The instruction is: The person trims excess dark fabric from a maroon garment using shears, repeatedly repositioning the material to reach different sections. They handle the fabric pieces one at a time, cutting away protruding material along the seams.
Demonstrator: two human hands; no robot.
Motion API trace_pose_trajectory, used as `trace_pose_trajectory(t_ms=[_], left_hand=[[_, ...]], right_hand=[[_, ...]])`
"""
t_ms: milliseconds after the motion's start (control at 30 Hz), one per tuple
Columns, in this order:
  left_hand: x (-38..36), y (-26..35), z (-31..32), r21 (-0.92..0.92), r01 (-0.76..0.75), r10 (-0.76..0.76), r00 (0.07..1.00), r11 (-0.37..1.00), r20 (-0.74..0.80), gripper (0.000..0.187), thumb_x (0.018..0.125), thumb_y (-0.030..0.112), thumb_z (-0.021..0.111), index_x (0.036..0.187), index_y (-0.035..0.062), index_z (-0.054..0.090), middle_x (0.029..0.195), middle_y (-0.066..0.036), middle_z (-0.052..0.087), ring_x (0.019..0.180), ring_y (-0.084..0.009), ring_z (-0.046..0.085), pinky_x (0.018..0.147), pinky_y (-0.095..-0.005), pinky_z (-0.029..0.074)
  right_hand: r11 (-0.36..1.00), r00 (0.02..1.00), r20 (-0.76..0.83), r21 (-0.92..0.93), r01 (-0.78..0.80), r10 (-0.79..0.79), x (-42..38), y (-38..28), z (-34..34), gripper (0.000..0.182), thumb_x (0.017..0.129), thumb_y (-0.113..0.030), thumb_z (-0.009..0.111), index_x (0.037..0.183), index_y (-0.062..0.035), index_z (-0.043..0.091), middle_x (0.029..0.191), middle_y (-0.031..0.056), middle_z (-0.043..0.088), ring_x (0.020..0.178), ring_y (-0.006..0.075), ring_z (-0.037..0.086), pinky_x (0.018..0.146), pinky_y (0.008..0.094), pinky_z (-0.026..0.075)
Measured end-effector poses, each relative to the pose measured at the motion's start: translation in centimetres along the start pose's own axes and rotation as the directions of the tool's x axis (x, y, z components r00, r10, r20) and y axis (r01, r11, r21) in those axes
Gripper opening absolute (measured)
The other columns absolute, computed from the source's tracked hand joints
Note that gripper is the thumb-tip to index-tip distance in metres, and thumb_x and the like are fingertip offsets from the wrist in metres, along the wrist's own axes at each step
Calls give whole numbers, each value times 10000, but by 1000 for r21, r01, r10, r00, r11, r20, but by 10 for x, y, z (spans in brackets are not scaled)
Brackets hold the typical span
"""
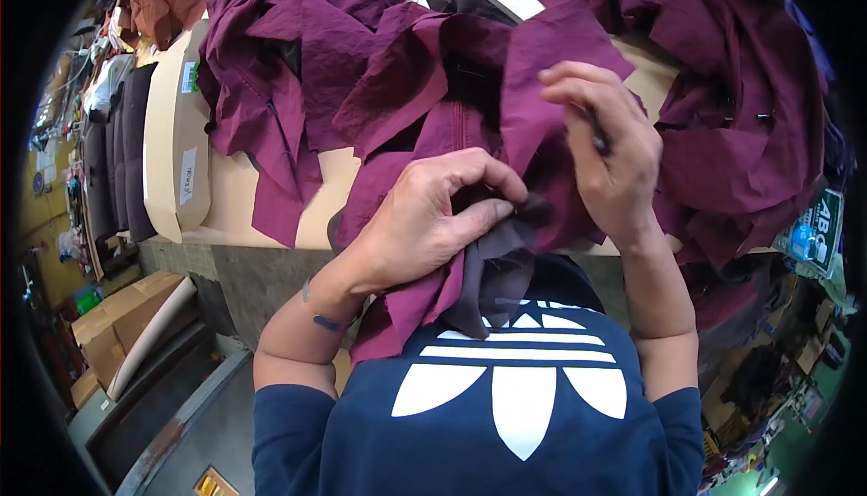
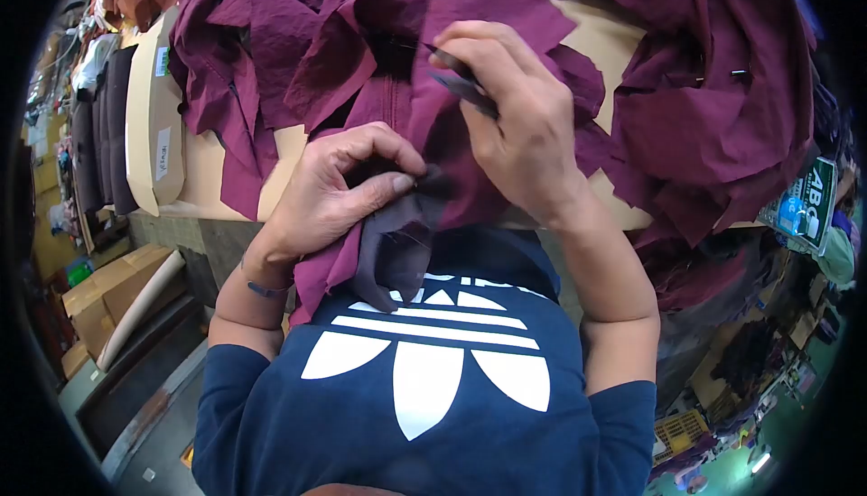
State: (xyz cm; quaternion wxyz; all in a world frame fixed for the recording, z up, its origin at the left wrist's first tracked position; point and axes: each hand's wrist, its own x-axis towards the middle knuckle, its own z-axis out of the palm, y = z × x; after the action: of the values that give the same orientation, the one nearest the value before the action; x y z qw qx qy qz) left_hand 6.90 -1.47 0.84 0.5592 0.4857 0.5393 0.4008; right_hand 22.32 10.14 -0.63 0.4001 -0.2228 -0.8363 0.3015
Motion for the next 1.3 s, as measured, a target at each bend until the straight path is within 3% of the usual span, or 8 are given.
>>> trace_pose_trajectory(t_ms=[167, 300, 433, 533, 667, 767, 900, 1300], left_hand=[[-2, -6, -1, -195, 6, -30, 992, 981, -124, 241, 830, 26, 553, 1067, -17, 544, 998, -37, 554, 938, -90, 515, 852, -228, 410], [-1, -3, -5, -283, 124, -156, 983, 951, -94, 238, 838, 37, 534, 1070, -12, 541, 997, -35, 553, 959, -89, 504, 867, -227, 398], [0, -4, -4, -159, 75, -92, 990, 985, -105, 241, 801, 34, 593, 1037, -13, 570, 992, -36, 563, 934, -85, 518, 839, -221, 417], [0, -1, -1, -173, 85, -108, 986, 981, -130, 285, 758, -20, 606, 1042, -24, 581, 977, -50, 585, 899, -90, 537, 803, -213, 437], [1, -2, -2, -143, 64, -82, 989, 988, -123, 324, 767, -7, 623, 1085, -24, 558, 1018, -58, 562, 917, -94, 544, 826, -215, 446], [1, -5, -3, -185, 72, -90, 992, 980, -90, 340, 770, -15, 618, 1103, -23, 550, 1037, -52, 555, 924, -93, 546, 824, -213, 450], [1, -3, -1, -221, 112, -134, 987, 969, -89, 340, 767, -26, 616, 1101, -20, 554, 1033, -41, 549, 930, -94, 543, 823, -213, 449], [2, 0, 1, -66, 16, -23, 994, 998, -104, 375, 735, -15, 631, 1105, -2, 572, 1044, -29, 542, 840, -78, 489, 790, -194, 413]], right_hand=[[991, 963, 236, 13, 135, -134, -21, -25, -6, 315, 576, 42, 568, 887, 0, 581, 942, 154, 594, 845, 300, 590, 737, 376, 465], [941, 901, 317, -67, 332, -296, -39, -35, -4, 211, 654, -121, 575, 850, -47, 603, 943, 110, 613, 928, 236, 599, 831, 372, 460], [891, 840, 338, -9, 455, -425, -42, -37, -1, 188, 648, -116, 582, 825, -51, 583, 933, 121, 616, 897, 240, 616, 789, 349, 487], [975, 959, 184, -14, 222, -216, -41, -32, -16, 270, 632, -60, 618, 901, -38, 606, 907, 166, 608, 777, 263, 637, 603, 325, 521], [972, 951, 217, 28, -233, 222, -35, -36, -21, 454, 755, -161, 633, 1165, -41, 478, 923, 114, 556, 760, 257, 591, 637, 348, 476], [968, 916, 337, -195, -159, 218, -34, -36, -25, 437, 776, -146, 626, 1179, -42, 492, 842, 115, 532, 652, 233, 545, 596, 311, 440], [906, 944, 320, -418, 64, 81, -38, -36, -20, 399, 739, -108, 641, 1122, -39, 553, 763, 95, 539, 615, 221, 530, 545, 321, 418], [853, 954, 284, -470, 225, -95, -46, -29, -13, 377, 669, -47, 668, 1038, -2, 603, 701, 78, 559, 531, 175, 518, 474, 281, 388]])
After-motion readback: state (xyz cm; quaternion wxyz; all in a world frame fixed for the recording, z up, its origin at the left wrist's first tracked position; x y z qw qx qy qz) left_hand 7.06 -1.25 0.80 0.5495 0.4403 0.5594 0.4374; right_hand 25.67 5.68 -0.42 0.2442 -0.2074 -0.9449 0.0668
